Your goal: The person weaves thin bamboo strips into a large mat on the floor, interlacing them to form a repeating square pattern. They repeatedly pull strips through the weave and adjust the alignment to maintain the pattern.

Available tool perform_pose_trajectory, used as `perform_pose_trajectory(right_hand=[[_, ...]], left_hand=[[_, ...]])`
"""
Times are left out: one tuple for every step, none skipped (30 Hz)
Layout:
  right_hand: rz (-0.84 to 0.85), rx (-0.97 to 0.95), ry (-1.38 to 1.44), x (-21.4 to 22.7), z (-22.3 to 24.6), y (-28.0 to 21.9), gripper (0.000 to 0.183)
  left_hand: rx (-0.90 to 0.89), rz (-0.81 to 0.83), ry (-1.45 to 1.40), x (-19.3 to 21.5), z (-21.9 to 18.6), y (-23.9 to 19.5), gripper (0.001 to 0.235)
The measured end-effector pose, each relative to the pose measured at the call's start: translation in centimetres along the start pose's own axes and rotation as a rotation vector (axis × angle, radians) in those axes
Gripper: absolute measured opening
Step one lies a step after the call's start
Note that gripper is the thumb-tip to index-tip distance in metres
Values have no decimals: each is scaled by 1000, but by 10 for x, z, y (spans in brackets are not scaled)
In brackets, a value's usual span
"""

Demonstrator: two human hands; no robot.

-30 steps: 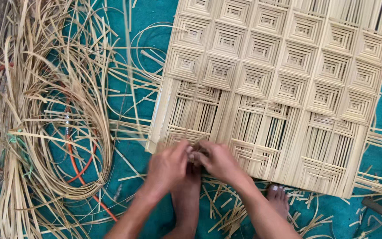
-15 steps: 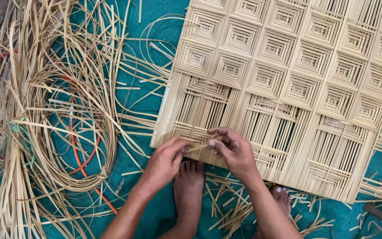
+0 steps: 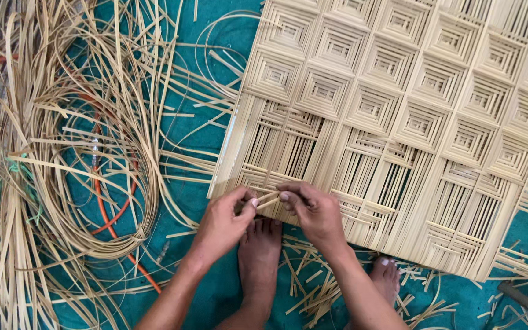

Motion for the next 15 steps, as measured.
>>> perform_pose_trajectory(right_hand=[[0,-2,1,-6,-4,0,13],[16,32,-81,-12,-7,-1,11],[29,67,-165,-18,-10,0,10],[28,67,-166,-18,-5,4,10],[35,90,-199,-18,0,10,12],[43,112,-233,-19,4,16,14],[46,105,-232,-18,2,29,14],[-20,242,-432,-17,0,41,17],[-94,388,-629,-16,0,58,20],[-99,389,-627,-17,5,65,20],[-26,397,-750,-19,11,75,22],[48,402,-871,-20,16,84,26],[50,398,-872,-20,26,86,26],[76,405,-985,-20,35,88,30],[102,416,-1097,-21,45,91,35]], left_hand=[[2,2,0,-1,-7,-2,16],[17,35,-19,-3,-14,-5,17],[30,67,-39,-5,-22,-6,20],[29,69,-40,-2,-16,-5,20],[50,31,-88,1,-9,-4,19],[71,-6,-136,5,-2,-2,18],[78,-4,-137,7,1,-1,18],[84,-56,-178,9,3,0,18],[80,-110,-215,14,4,6,18],[76,-109,-211,15,6,4,18],[90,-132,-213,16,8,5,19],[103,-154,-216,17,11,6,19],[106,-151,-217,17,10,7,19],[98,-161,-223,17,11,8,19],[87,-176,-229,19,11,9,20]])
Point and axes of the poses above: each hand's wrist, its own y-axis towards the middle knuckle, its own x-axis out of the back of the hand, z = x × y, the point moved 1 cm from there along y, towards the middle knuckle, and after that the axes turned 7 degrees about -x, right-handed, at the moved point
